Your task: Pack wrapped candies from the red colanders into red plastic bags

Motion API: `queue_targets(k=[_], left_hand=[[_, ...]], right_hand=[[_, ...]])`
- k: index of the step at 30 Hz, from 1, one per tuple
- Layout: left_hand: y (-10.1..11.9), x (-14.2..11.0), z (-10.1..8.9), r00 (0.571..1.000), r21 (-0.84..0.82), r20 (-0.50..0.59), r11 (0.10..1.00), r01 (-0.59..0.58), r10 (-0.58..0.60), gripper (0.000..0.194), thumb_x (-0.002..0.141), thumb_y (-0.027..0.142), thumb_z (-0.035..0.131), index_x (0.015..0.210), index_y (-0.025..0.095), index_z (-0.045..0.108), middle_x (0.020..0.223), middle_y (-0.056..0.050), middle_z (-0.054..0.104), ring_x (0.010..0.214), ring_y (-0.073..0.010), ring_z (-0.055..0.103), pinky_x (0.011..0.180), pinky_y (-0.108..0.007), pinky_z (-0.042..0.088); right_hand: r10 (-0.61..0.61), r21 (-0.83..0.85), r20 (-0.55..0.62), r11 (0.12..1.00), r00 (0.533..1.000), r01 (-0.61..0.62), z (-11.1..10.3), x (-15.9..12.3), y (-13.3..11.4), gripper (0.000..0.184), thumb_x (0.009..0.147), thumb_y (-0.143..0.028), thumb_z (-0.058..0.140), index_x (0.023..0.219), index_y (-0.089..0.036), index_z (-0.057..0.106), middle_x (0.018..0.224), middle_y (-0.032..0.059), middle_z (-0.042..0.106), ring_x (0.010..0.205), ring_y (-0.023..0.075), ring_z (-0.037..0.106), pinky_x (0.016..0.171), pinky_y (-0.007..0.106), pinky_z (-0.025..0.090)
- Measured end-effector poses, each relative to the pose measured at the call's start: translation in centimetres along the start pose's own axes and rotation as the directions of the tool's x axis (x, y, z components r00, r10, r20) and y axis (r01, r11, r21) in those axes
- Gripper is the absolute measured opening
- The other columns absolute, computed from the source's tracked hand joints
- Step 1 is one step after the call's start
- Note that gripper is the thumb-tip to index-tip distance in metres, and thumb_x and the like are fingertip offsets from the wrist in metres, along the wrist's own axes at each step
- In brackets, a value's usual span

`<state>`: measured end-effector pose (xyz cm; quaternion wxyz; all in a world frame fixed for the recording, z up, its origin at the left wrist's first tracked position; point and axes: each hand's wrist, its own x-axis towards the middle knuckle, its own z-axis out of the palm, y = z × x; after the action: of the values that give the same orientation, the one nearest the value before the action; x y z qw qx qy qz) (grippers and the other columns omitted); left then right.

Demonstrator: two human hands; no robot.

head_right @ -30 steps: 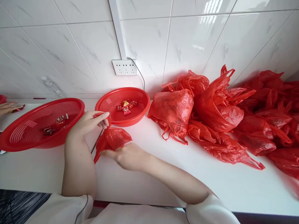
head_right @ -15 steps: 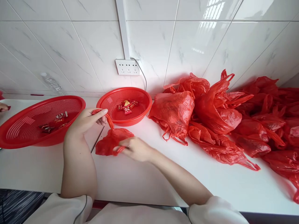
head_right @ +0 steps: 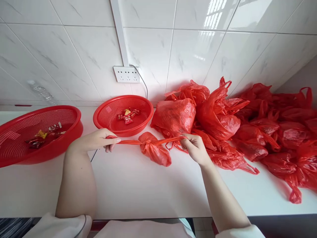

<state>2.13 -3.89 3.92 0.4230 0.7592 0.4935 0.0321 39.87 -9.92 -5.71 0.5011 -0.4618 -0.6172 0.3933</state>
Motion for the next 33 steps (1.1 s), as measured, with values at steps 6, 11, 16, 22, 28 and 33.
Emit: queue_targets(k=[6, 11, 16, 22, 28, 33], left_hand=[[0.5, 1.9, 1.3, 0.998, 0.124, -0.065, 0.992, 0.001, 0.008, 0.022, 0.073, 0.046, 0.064, 0.074, 0.024, 0.067, 0.077, -0.002, 0.07, 0.075, -0.0232, 0.066, 0.063, -0.028, 0.046], [0.5, 2.2, 1.4, 0.971, 0.161, -0.228, 0.981, 0.108, -0.07, 0.04, 0.076, 0.06, 0.06, 0.096, 0.026, 0.066, 0.098, -0.004, 0.072, 0.087, -0.0242, 0.067, 0.069, -0.028, 0.049], [0.2, 2.0, 0.9, 0.966, 0.146, -0.221, 0.975, 0.168, -0.134, 0.048, 0.079, 0.067, 0.055, 0.104, 0.027, 0.065, 0.108, -0.006, 0.07, 0.099, -0.0251, 0.066, 0.075, -0.028, 0.051], [-0.8, 1.8, 0.1, 0.963, 0.142, -0.207, 0.968, 0.205, -0.173, 0.045, 0.081, 0.064, 0.054, 0.104, 0.028, 0.066, 0.103, -0.006, 0.071, 0.093, -0.0256, 0.067, 0.062, -0.025, 0.049], [-1.3, 2.2, -0.1, 0.966, 0.179, -0.217, 0.967, 0.183, -0.143, 0.037, 0.085, 0.056, 0.052, 0.104, 0.027, 0.065, 0.105, -0.005, 0.071, 0.091, -0.025, 0.068, 0.066, -0.027, 0.05], [-1.4, 2.3, 0.1, 0.944, 0.096, -0.316, 0.987, 0.128, -0.091, 0.028, 0.079, 0.052, 0.064, 0.09, 0.026, 0.069, 0.087, -0.002, 0.073, 0.08, -0.0235, 0.068, 0.057, -0.024, 0.048]], right_hand=[[-0.254, -0.642, 0.043, 0.734, 0.966, 0.221, 5.3, 0.2, -1.5, 0.044, 0.082, -0.025, 0.054, 0.126, -0.021, 0.056, 0.139, 0.0143, 0.05, 0.125, 0.0307, 0.048, 0.102, 0.05, 0.039], [-0.121, -0.661, 0.387, 0.655, 0.914, 0.367, 13.9, -0.4, 1.2, 0.084, 0.079, -0.05, 0.066, 0.148, -0.018, 0.032, 0.15, 0.0201, 0.037, 0.136, 0.0379, 0.036, 0.108, 0.059, 0.03], [-0.014, -0.673, 0.416, 0.668, 0.909, 0.318, 13.6, -0.8, 1.6, 0.025, 0.084, -0.017, 0.049, 0.107, -0.02, 0.06, 0.098, 0.0087, 0.067, 0.091, 0.024, 0.063, 0.082, 0.037, 0.048], [0.055, -0.639, -0.111, 0.761, 0.992, -0.114, -2.0, -2.8, -4.0, 0.035, 0.072, -0.011, 0.049, 0.103, -0.024, 0.061, 0.08, -0.0001, 0.066, 0.069, 0.0167, 0.061, 0.065, 0.027, 0.044], [-0.348, -0.533, -0.84, 0.384, 0.416, -0.754, -21.7, -3.0, -3.8, 0.065, 0.069, -0.017, 0.063, 0.133, -0.023, 0.051, 0.096, 0.017, 0.066, 0.079, 0.0281, 0.058, 0.069, 0.043, 0.036], [-0.08, -0.189, -0.982, 0.321, 0.172, -0.928, -30.4, -3.3, 2.4, 0.064, 0.067, -0.01, 0.057, 0.13, -0.014, 0.048, 0.124, 0.0343, 0.049, 0.117, 0.0387, 0.049, 0.08, 0.056, 0.033]])
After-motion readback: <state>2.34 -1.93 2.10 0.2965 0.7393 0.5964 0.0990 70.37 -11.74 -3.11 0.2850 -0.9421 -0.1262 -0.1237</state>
